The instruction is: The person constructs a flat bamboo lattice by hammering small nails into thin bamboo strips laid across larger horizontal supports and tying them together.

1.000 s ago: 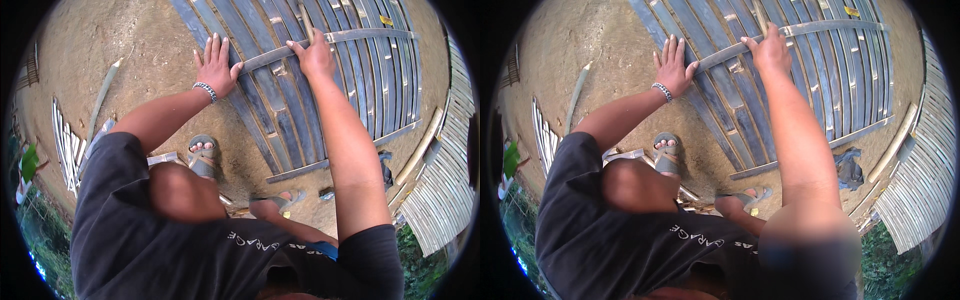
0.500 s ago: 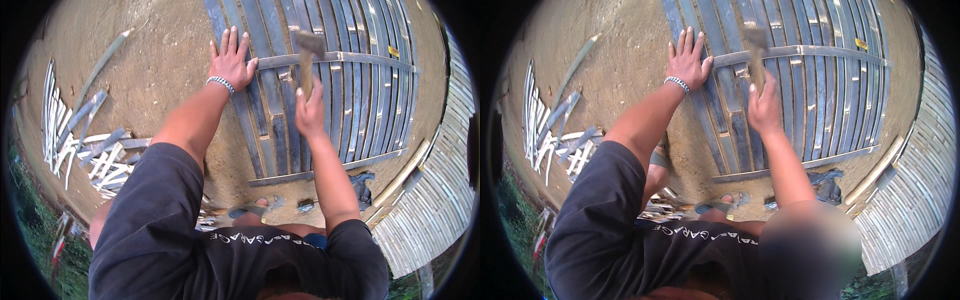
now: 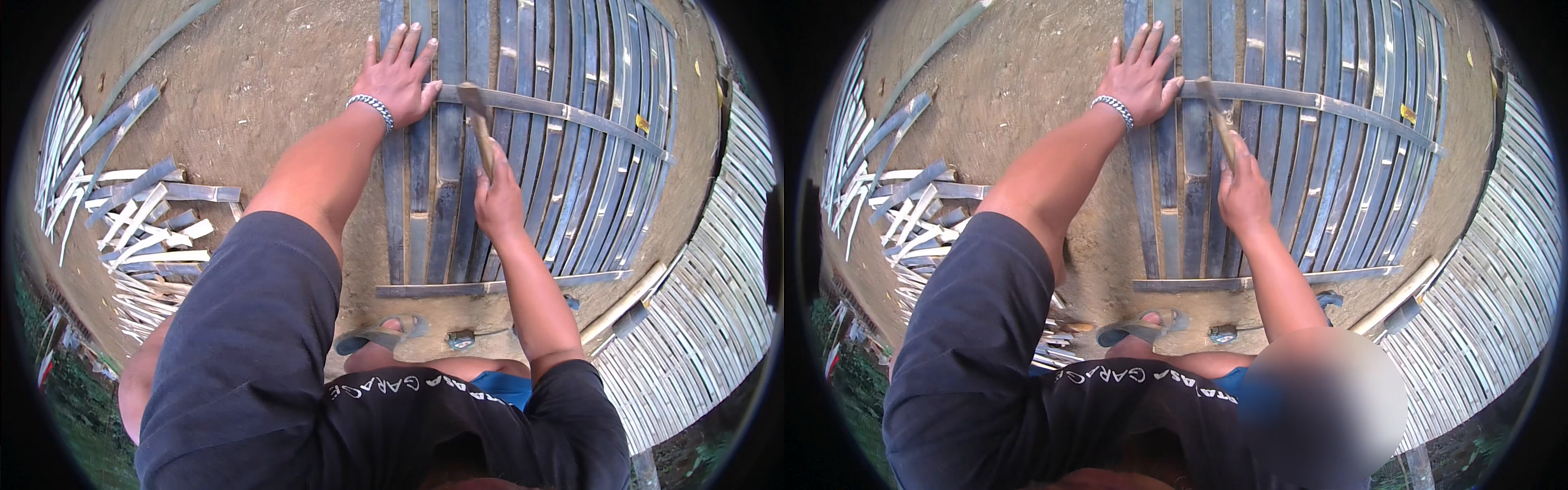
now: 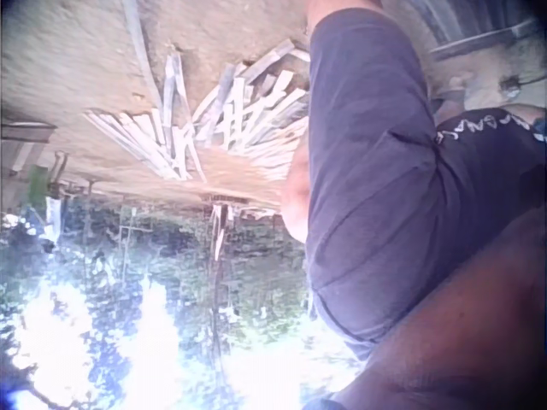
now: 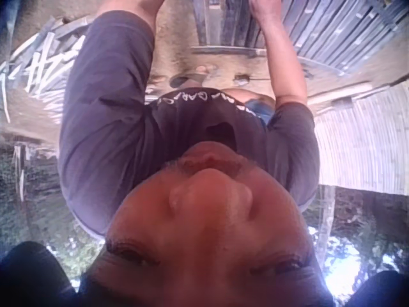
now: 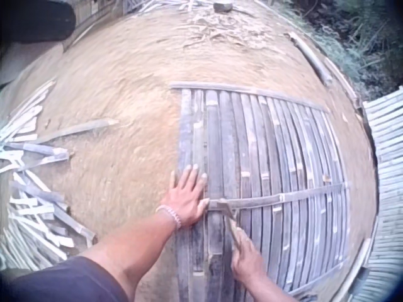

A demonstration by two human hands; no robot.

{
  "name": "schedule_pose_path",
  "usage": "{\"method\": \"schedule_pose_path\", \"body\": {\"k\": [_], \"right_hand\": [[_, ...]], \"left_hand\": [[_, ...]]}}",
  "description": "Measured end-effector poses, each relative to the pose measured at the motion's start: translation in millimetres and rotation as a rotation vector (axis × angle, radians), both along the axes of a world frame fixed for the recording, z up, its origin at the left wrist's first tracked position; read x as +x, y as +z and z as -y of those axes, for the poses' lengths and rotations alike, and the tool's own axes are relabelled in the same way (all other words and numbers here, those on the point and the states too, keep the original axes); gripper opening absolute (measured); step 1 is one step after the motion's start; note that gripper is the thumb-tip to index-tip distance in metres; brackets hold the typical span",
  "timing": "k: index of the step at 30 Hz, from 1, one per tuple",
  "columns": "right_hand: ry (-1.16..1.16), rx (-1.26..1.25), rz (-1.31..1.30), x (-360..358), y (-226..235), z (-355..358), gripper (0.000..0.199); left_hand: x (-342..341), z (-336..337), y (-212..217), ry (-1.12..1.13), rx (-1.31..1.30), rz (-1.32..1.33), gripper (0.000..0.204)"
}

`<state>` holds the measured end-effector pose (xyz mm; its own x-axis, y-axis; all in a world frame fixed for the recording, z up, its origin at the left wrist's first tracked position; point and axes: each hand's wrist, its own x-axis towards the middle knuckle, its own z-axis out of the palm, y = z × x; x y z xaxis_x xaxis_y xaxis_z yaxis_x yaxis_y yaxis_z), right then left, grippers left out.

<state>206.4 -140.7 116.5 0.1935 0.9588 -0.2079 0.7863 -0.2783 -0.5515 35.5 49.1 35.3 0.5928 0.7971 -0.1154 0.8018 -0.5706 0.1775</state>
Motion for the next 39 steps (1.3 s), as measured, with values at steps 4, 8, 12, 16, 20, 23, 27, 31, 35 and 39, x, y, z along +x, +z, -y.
{"method": "schedule_pose_path", "body": {"k": [4, 8, 12, 16, 20, 23, 27, 31, 35, 39], "right_hand": [[-0.027, 0.106, -0.033, 0, 8, 0, 0.051], [-0.117, 0.304, -0.264, -6, 27, -7, 0.046], [-0.043, -0.178, 0.004, -3, 5, -8, 0.054], [-0.03, 0.162, -0.03, -9, 19, -16, 0.054], [-0.155, 0.282, -0.346, -1, 8, 2, 0.055], [-0.082, 0.024, -0.104, -4, -8, 3, 0.053], [-0.1, 0.098, -0.047, -9, -4, -10, 0.049], [-0.244, 0.394, -0.411, -9, 15, -2, 0.04], [-0.142, 0.032, -0.072, -9, -11, 9, 0.047], [-0.177, 0.032, -0.063, -16, 9, -11, 0.044]], "left_hand": [[-3, 6, -4, 0.01, 0.002, 0.001, 0.068], [-4, 2, -3, 0.008, 0.032, -0.006, 0.067], [2, 1, 3, -0.007, 0.009, -0.011, 0.067], [-4, 3, -3, 0.003, 0.021, 0.026, 0.067], [-4, 1, -5, -0.005, 0.044, 0.012, 0.067], [-1, 0, -1, -0.013, 0.03, 0.014, 0.067], [-4, 0, -1, -0.001, 0.011, 0.013, 0.067], [-6, 2, -6, -0.005, 0.054, 0.016, 0.066], [-2, 1, -5, -0.022, 0.047, 0.031, 0.066], [-4, 2, -4, -0.005, 0.042, 0.027, 0.065]]}}
